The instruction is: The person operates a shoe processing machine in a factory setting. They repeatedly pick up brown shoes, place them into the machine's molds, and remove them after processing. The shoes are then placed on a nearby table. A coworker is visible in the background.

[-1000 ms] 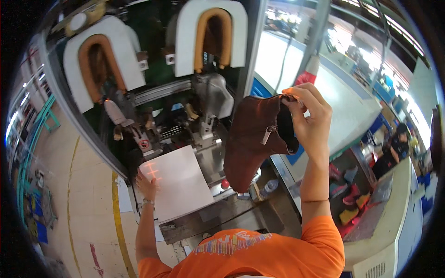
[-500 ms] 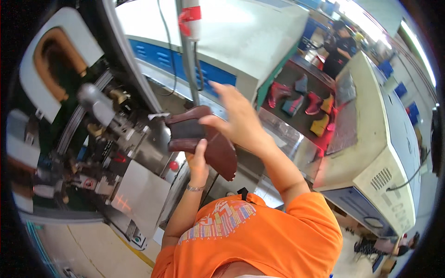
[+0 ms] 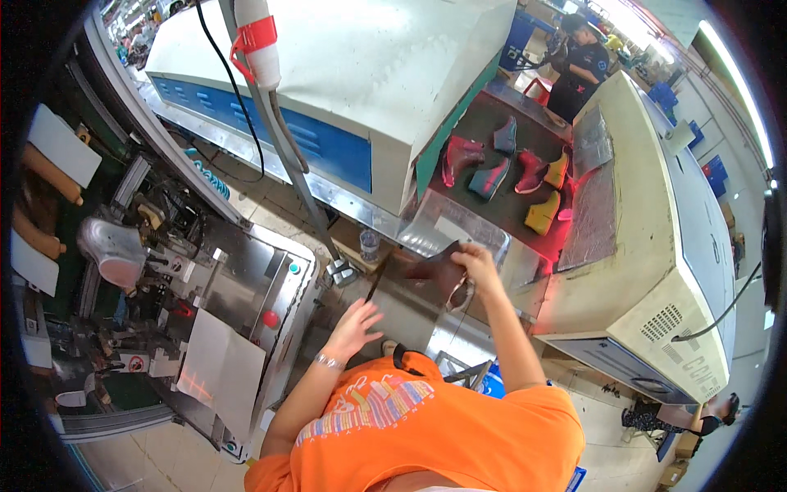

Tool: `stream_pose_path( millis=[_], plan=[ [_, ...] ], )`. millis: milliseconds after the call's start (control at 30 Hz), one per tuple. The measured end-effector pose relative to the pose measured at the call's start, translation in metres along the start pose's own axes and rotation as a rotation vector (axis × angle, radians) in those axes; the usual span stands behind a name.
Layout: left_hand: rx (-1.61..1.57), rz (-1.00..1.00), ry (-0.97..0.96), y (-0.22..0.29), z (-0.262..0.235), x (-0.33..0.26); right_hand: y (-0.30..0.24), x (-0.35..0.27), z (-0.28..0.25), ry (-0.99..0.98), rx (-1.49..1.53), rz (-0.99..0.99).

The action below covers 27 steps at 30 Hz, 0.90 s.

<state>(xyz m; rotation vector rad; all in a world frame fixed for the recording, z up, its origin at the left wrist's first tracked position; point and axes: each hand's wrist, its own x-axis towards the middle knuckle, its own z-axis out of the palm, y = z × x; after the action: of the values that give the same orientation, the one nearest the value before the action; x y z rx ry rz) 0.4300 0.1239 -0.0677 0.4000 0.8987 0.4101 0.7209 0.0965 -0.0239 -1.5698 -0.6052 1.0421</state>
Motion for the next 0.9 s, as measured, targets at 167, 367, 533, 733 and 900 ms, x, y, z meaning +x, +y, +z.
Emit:
stream_pose_path(
  millis=[167,367,533,733,900],
  plan=[
    [0.012,0.211,0.141,-0.009,-0.072,-0.034,-0.025,0.183,-0.112,0.301,-0.397,-0.523],
    [0.116,0.257,0.437,-0.017,-0.097,-0.069,-0.141,0.289,-0.113,0.330,-0.202,-0.152],
    [0.108,0.254,0.423,-0.032,-0.087,-0.060,-0.045,0.296,-0.094,0.076,-0.273,-0.218],
    [0.325,0.063,0.262,-0.052,-0.076,-0.046,0.172,0.142,-0.085,-0.232,0.015,0.083],
    [0.494,-0.028,0.149,-0.059,-0.076,-0.037,0.231,-0.069,-0.069,0.024,-0.081,0.327]
  ],
)
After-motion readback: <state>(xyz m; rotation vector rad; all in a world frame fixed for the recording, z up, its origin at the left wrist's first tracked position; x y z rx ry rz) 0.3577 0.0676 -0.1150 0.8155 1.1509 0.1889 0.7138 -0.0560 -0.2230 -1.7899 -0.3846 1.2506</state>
